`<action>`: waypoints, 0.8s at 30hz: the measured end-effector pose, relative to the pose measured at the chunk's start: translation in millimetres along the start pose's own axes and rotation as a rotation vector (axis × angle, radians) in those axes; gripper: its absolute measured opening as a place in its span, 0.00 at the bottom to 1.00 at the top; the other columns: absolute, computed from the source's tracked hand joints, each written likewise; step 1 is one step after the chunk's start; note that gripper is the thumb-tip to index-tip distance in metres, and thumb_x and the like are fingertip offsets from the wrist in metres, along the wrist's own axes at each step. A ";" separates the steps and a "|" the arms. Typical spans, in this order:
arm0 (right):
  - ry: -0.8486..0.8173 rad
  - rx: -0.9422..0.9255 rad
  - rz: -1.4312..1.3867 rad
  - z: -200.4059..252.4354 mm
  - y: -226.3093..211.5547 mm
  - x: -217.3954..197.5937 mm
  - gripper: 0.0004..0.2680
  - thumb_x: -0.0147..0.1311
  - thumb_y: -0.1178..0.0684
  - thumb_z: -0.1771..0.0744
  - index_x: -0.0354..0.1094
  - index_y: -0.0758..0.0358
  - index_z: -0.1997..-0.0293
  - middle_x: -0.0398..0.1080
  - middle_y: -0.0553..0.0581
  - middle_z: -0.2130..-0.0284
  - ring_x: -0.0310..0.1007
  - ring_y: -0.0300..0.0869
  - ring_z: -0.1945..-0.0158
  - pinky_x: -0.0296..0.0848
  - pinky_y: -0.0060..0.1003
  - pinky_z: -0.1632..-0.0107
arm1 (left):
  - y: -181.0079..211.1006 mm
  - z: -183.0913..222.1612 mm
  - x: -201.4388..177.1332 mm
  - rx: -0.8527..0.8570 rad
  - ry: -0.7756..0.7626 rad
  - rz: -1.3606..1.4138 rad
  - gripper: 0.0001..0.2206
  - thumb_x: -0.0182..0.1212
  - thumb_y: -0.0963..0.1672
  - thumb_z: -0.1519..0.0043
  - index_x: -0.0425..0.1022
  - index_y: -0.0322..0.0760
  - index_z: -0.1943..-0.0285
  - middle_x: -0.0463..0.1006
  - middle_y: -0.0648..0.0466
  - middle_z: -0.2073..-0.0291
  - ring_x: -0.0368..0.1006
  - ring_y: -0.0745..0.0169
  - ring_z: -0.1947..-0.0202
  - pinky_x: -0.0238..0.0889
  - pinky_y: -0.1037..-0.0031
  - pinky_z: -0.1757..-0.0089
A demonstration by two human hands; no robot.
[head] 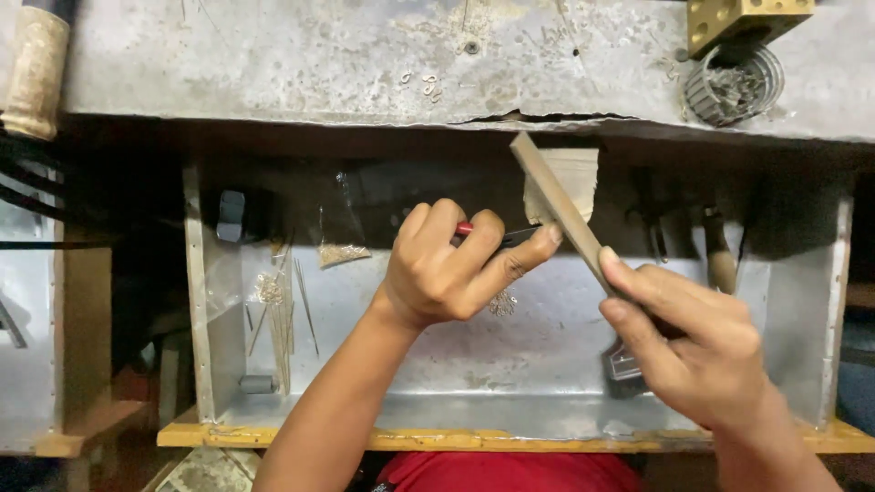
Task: Filing and shaping small metal jewelry components at a workbench using a hand file and pliers.
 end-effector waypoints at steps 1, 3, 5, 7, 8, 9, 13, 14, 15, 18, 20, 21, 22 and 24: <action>-0.014 -0.039 0.022 -5.2 -3.4 -2.4 0.13 0.59 0.64 0.35 0.70 0.77 0.45 0.76 0.71 0.50 0.79 0.43 0.59 0.77 0.31 0.57 | 0.0 -6.5 -3.2 -0.019 0.012 -0.010 0.12 0.61 0.40 0.30 0.78 0.50 0.41 0.64 0.55 0.73 0.46 0.61 0.77 0.41 0.72 0.75; -0.023 -0.075 0.047 3.8 -4.6 -2.2 0.13 0.59 0.63 0.35 0.71 0.78 0.45 0.76 0.71 0.50 0.80 0.47 0.55 0.79 0.34 0.51 | 0.8 -7.1 -4.1 -0.035 0.026 -0.015 0.09 0.60 0.40 0.31 0.81 0.51 0.47 0.62 0.56 0.74 0.45 0.61 0.78 0.41 0.73 0.75; 0.109 0.330 -0.703 29.6 9.4 2.5 0.17 0.48 0.62 0.32 0.61 0.70 0.34 0.62 0.66 0.78 0.51 0.36 0.87 0.52 0.26 0.87 | 2.4 6.0 1.1 -0.017 -0.014 -0.025 0.16 0.71 0.43 0.28 0.74 0.49 0.33 0.67 0.56 0.72 0.47 0.60 0.76 0.41 0.71 0.74; 0.083 0.432 -0.795 61.1 20.2 1.5 0.18 0.50 0.62 0.33 0.63 0.71 0.34 0.64 0.69 0.77 0.51 0.37 0.87 0.51 0.27 0.87 | 3.3 11.9 3.3 -0.019 -0.024 -0.030 0.18 0.68 0.41 0.27 0.71 0.49 0.31 0.66 0.56 0.72 0.47 0.61 0.76 0.42 0.72 0.74; 0.062 0.532 -0.888 76.7 26.0 1.8 0.18 0.52 0.62 0.34 0.64 0.72 0.34 0.66 0.72 0.77 0.51 0.38 0.86 0.49 0.28 0.88 | 3.3 14.9 4.1 -0.015 -0.033 -0.037 0.20 0.65 0.38 0.27 0.69 0.49 0.28 0.66 0.57 0.72 0.47 0.62 0.76 0.42 0.72 0.74; 0.055 0.539 -0.887 81.1 24.7 2.3 0.18 0.52 0.62 0.34 0.64 0.72 0.34 0.66 0.72 0.77 0.51 0.38 0.86 0.49 0.28 0.88 | 2.0 14.0 4.2 -0.023 -0.038 -0.037 0.20 0.65 0.38 0.27 0.69 0.49 0.28 0.66 0.57 0.72 0.47 0.62 0.76 0.42 0.72 0.74; 0.095 0.524 -0.432 66.6 13.0 3.3 0.16 0.52 0.65 0.36 0.67 0.78 0.40 0.69 0.68 0.78 0.56 0.39 0.86 0.56 0.31 0.84 | 0.6 5.4 3.6 -0.024 -0.007 -0.017 0.14 0.67 0.42 0.28 0.75 0.50 0.35 0.65 0.56 0.74 0.46 0.62 0.77 0.41 0.72 0.75; 0.060 0.364 -0.273 51.8 5.6 4.4 0.15 0.54 0.64 0.36 0.68 0.79 0.43 0.71 0.61 0.77 0.61 0.36 0.86 0.61 0.27 0.82 | 0.1 1.7 2.5 -0.030 0.010 -0.022 0.12 0.69 0.44 0.29 0.78 0.51 0.38 0.64 0.56 0.74 0.45 0.62 0.77 0.41 0.73 0.75; 0.063 0.361 -0.274 39.5 5.5 5.0 0.15 0.54 0.64 0.36 0.68 0.79 0.43 0.71 0.61 0.77 0.61 0.36 0.86 0.61 0.27 0.82 | 0.6 3.1 2.5 -0.026 0.011 -0.024 0.12 0.69 0.44 0.29 0.78 0.51 0.38 0.64 0.56 0.74 0.45 0.62 0.77 0.41 0.73 0.75; 0.024 0.020 0.003 3.3 -3.7 1.9 0.13 0.57 0.65 0.35 0.70 0.79 0.45 0.76 0.69 0.62 0.72 0.41 0.70 0.70 0.32 0.65 | 1.9 5.6 2.3 -0.008 -0.006 -0.026 0.16 0.60 0.38 0.30 0.76 0.49 0.35 0.65 0.56 0.73 0.45 0.61 0.77 0.41 0.73 0.75; -0.085 -0.112 0.041 -15.8 -10.3 -4.8 0.13 0.58 0.64 0.35 0.70 0.77 0.45 0.76 0.70 0.50 0.81 0.47 0.54 0.79 0.35 0.47 | 3.7 7.5 3.2 -0.026 -0.020 -0.034 0.16 0.59 0.39 0.29 0.75 0.51 0.35 0.64 0.55 0.72 0.45 0.60 0.77 0.41 0.71 0.75; -0.082 -0.109 0.040 -2.5 -8.0 -2.4 0.13 0.58 0.64 0.35 0.70 0.77 0.45 0.76 0.70 0.50 0.81 0.47 0.54 0.79 0.35 0.47 | 4.7 7.5 1.8 -0.023 -0.022 -0.032 0.16 0.59 0.39 0.29 0.75 0.51 0.35 0.64 0.55 0.72 0.45 0.60 0.77 0.41 0.71 0.75; 0.042 0.100 -0.180 8.6 -0.8 -2.5 0.14 0.55 0.65 0.34 0.67 0.79 0.42 0.69 0.66 0.63 0.67 0.42 0.69 0.67 0.32 0.65 | 4.4 6.6 2.0 -0.018 -0.018 -0.039 0.15 0.64 0.41 0.28 0.75 0.51 0.34 0.64 0.56 0.73 0.46 0.60 0.77 0.41 0.71 0.74; 0.158 0.313 -0.397 33.6 9.8 -4.0 0.16 0.52 0.66 0.34 0.64 0.81 0.39 0.62 0.63 0.77 0.54 0.38 0.85 0.55 0.29 0.83 | 3.7 9.5 3.0 -0.021 -0.016 -0.046 0.15 0.70 0.43 0.28 0.75 0.51 0.34 0.65 0.56 0.73 0.46 0.60 0.76 0.41 0.71 0.74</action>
Point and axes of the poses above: each hand's wrist, its own z-axis away from the middle knuckle, its own x-axis out of the palm, y = z × x, the point moved 2 cm from there along -z, towards the middle knuckle
